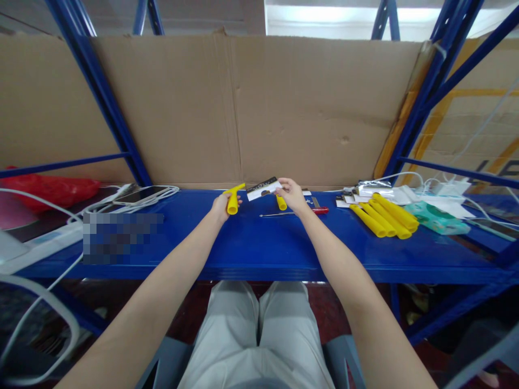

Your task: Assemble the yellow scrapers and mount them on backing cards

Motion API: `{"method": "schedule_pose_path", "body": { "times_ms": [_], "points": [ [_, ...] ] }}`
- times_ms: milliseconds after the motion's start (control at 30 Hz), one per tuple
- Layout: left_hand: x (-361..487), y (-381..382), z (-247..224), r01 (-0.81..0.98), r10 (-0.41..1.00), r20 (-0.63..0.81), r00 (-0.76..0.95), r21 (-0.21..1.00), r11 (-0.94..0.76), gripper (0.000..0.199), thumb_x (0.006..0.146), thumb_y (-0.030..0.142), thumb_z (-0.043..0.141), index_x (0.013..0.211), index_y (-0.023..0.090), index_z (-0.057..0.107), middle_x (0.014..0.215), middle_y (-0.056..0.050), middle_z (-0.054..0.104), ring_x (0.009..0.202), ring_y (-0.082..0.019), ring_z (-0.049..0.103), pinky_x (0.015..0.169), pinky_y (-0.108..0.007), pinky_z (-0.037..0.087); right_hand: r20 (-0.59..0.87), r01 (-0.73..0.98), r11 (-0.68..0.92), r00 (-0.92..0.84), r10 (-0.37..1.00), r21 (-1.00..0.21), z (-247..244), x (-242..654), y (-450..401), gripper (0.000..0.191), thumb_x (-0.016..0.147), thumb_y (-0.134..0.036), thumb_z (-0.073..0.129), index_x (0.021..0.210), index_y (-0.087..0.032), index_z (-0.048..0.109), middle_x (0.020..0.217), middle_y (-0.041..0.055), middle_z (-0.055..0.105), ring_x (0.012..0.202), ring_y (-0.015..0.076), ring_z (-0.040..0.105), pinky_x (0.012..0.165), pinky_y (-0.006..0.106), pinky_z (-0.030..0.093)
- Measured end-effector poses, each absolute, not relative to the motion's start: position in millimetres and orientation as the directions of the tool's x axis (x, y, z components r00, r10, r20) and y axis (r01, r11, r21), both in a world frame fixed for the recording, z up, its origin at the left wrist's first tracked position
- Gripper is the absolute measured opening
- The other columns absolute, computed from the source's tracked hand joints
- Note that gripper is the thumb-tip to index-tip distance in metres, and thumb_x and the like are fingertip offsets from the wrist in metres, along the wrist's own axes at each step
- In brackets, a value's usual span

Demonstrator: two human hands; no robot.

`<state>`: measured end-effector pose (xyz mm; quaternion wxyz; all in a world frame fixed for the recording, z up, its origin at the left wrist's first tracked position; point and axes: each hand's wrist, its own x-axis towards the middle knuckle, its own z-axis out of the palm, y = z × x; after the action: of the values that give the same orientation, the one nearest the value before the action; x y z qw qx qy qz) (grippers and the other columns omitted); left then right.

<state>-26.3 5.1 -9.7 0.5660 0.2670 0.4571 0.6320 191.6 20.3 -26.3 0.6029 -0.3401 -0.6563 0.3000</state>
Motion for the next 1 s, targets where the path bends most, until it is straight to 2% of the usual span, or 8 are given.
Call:
{"method": "schedule_pose_path", "body": {
  "times_ms": [133,400,567,733,867,1000],
  "points": [
    [-30,9,-10,-0.593,0.956,-0.171,-0.24,0.805,-0.004,0.036,0.088,0.011,0.041,0.122,0.016,0.052,0.086,-0.006,0.065,0.052,-0.01,0.062,0.052,-0.021,0.052,0.544,0.009,0.545,-0.041,0.838,-0.839,-21,189,14,0.036,0.068,-0.031,0.07,0.099,-0.02,0.057,0.081,0.0017,0.069,0.075,0.0155,0.066,0.075,0.034,0.053],
    [-38,19,-16,-0.624,0.926,-0.182,-0.33,0.779,-0.069,0.021,0.088,0.016,0.051,0.106,0.016,0.061,0.082,-0.003,0.065,0.064,-0.01,0.065,0.059,-0.018,0.054,0.487,-0.107,0.478,-0.082,0.869,-0.872,-14,186,6,0.033,0.067,-0.033,0.071,0.095,-0.021,0.058,0.081,0.0004,0.068,0.071,0.013,0.064,0.069,0.029,0.052],
    [-38,21,-18,-0.626,0.928,-0.164,-0.333,0.775,-0.088,0.014,0.087,0.021,0.055,0.098,0.016,0.063,0.078,-0.003,0.066,0.063,-0.01,0.064,0.06,-0.02,0.054,0.475,-0.184,0.453,-0.102,0.874,-0.872,-13,179,2,0.033,0.065,-0.031,0.073,0.094,-0.022,0.058,0.076,-0.0018,0.067,0.068,0.0115,0.063,0.067,0.027,0.052],
    [-36,20,-18,-0.649,0.941,-0.131,-0.312,0.753,-0.11,0.008,0.087,0.018,0.055,0.089,0.014,0.062,0.071,-0.002,0.065,0.061,-0.009,0.064,0.062,-0.02,0.054,0.456,-0.217,0.422,-0.141,0.879,-0.88,-15,170,-2,0.035,0.064,-0.029,0.075,0.092,-0.022,0.056,0.073,-0.0029,0.067,0.067,0.0116,0.064,0.065,0.025,0.052],
    [-36,19,-20,-0.596,0.952,-0.083,-0.295,0.795,-0.115,0.005,0.085,0.018,0.057,0.085,0.014,0.061,0.066,-0.001,0.064,0.054,-0.009,0.062,0.059,-0.02,0.053,0.449,-0.229,0.407,-0.176,0.876,-0.884,-19,163,-3,0.035,0.064,-0.028,0.074,0.093,-0.021,0.055,0.074,-0.0026,0.068,0.068,0.0117,0.065,0.066,0.025,0.052],
    [-34,20,-19,-0.508,0.968,-0.038,-0.246,0.856,-0.095,0.006,0.083,0.015,0.056,0.085,0.017,0.061,0.063,0.001,0.063,0.055,-0.01,0.063,0.057,-0.019,0.051,0.446,-0.216,0.407,-0.184,0.876,-0.888,-22,158,-3,0.036,0.066,-0.029,0.073,0.095,-0.021,0.055,0.076,-0.0023,0.069,0.071,0.0122,0.066,0.07,0.027,0.052]
  ]
}}
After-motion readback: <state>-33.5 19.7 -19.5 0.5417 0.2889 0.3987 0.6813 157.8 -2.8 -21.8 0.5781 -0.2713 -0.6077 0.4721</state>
